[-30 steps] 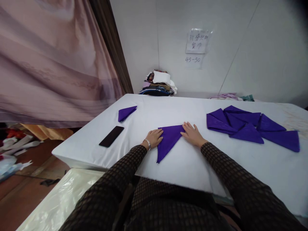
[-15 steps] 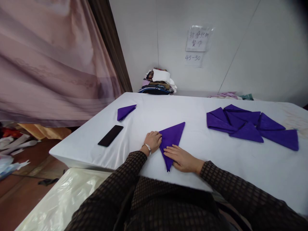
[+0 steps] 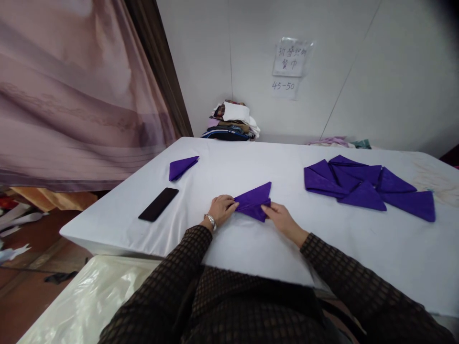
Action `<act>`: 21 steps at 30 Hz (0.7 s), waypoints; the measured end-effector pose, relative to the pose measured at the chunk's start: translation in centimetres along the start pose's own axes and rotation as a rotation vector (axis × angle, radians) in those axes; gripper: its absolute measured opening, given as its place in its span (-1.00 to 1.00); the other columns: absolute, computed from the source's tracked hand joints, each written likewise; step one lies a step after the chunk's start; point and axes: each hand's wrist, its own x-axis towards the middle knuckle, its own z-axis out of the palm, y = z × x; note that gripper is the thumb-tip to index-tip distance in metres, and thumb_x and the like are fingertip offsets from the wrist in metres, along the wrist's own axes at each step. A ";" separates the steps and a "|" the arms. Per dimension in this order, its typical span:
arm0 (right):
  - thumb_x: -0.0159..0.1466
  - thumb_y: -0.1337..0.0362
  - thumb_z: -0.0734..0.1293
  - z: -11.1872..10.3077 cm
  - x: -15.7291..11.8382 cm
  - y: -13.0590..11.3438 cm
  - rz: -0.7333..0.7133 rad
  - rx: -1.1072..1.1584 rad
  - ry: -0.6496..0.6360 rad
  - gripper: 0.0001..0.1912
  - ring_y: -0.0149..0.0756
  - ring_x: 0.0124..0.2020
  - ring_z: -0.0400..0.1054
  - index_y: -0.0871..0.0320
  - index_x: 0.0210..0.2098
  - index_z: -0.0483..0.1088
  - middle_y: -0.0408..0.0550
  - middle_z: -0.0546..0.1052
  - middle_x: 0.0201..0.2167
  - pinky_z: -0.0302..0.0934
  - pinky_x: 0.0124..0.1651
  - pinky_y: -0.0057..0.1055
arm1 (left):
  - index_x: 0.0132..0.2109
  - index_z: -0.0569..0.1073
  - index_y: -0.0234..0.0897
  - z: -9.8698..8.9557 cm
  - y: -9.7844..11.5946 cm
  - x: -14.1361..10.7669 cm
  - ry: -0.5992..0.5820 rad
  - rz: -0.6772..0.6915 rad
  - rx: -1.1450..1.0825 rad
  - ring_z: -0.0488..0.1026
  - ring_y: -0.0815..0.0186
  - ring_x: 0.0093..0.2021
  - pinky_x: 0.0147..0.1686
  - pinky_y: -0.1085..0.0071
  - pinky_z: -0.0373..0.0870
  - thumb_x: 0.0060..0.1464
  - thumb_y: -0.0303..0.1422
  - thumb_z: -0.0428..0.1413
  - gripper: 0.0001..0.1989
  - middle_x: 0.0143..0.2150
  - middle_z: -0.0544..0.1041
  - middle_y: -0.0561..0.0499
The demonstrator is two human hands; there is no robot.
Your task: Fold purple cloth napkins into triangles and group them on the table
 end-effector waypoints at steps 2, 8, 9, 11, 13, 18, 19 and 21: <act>0.13 0.01 0.30 -1.1 2.1 0.1 0.091 0.207 0.064 -0.63 -0.24 -0.32 0.41 0.22 -0.32 0.45 -0.05 0.54 -0.38 0.33 -0.19 -0.24 | -0.30 0.56 -0.19 0.0 -0.3 0.5 -0.017 -0.011 -0.053 0.39 0.25 -0.08 0.02 0.27 0.24 0.20 -0.17 -0.15 -0.59 -0.15 0.52 0.00; -0.02 0.26 0.42 -3.5 7.4 0.8 0.233 0.242 0.204 -0.78 -0.39 -0.54 0.33 0.19 -0.39 0.39 -0.14 0.48 -0.53 0.21 -0.51 -0.47 | -0.37 0.56 -0.20 0.6 -0.7 2.1 0.013 -0.116 -0.047 0.39 0.26 -0.12 -0.05 0.32 0.26 0.16 -0.10 -0.07 -0.60 -0.21 0.52 -0.01; -0.01 0.29 0.41 -3.6 7.9 1.1 0.236 0.211 0.226 -0.80 -0.40 -0.57 0.31 0.19 -0.37 0.38 -0.15 0.47 -0.55 0.17 -0.54 -0.48 | -0.39 0.56 -0.19 0.7 -0.6 2.3 0.014 -0.134 -0.038 0.39 0.26 -0.12 -0.05 0.32 0.26 0.17 -0.11 -0.08 -0.60 -0.21 0.52 -0.01; 0.02 0.32 0.38 -3.6 8.7 1.8 0.222 0.164 0.264 -0.79 -0.39 -0.58 0.31 0.17 -0.32 0.36 -0.16 0.46 -0.56 0.16 -0.55 -0.48 | -0.42 0.55 -0.19 0.9 -0.5 2.6 0.011 -0.157 -0.016 0.38 0.26 -0.12 -0.05 0.31 0.24 0.18 -0.14 -0.09 -0.59 -0.21 0.52 -0.01; 0.05 0.33 0.35 -3.5 9.3 2.5 0.200 0.114 0.291 -0.73 -0.38 -0.58 0.32 0.17 -0.23 0.34 -0.18 0.45 -0.57 0.17 -0.54 -0.46 | -0.45 0.54 -0.20 1.1 -0.4 2.8 0.016 -0.170 0.003 0.38 0.26 -0.11 -0.05 0.30 0.23 0.18 -0.16 -0.09 -0.59 -0.20 0.52 -0.01; 0.07 0.30 0.32 -3.8 10.4 4.6 0.169 -0.032 0.326 -0.61 -0.40 -0.62 0.28 0.19 -0.09 0.27 -0.23 0.40 -0.58 0.16 -0.55 -0.46 | -0.47 0.53 -0.19 1.5 -0.4 2.9 0.045 -0.174 0.017 0.37 0.25 -0.11 -0.04 0.26 0.21 0.16 -0.18 -0.04 -0.64 -0.21 0.52 0.02; 0.07 0.30 0.32 -3.9 10.6 5.0 0.159 -0.049 0.331 -0.59 -0.40 -0.61 0.28 0.19 -0.08 0.27 -0.24 0.39 -0.58 0.15 -0.55 -0.46 | -0.47 0.52 -0.19 1.5 -0.5 2.9 0.047 -0.170 0.017 0.37 0.25 -0.11 -0.04 0.26 0.21 0.16 -0.19 -0.03 -0.64 -0.22 0.51 0.02; 0.05 0.29 0.32 -4.1 11.0 5.6 0.135 -0.074 0.338 -0.56 -0.39 -0.59 0.28 0.19 -0.06 0.26 -0.25 0.38 -0.58 0.16 -0.52 -0.45 | -0.48 0.52 -0.19 1.6 -0.6 2.9 0.052 -0.162 0.014 0.37 0.25 -0.12 -0.05 0.27 0.21 0.16 -0.19 -0.03 -0.64 -0.23 0.51 0.02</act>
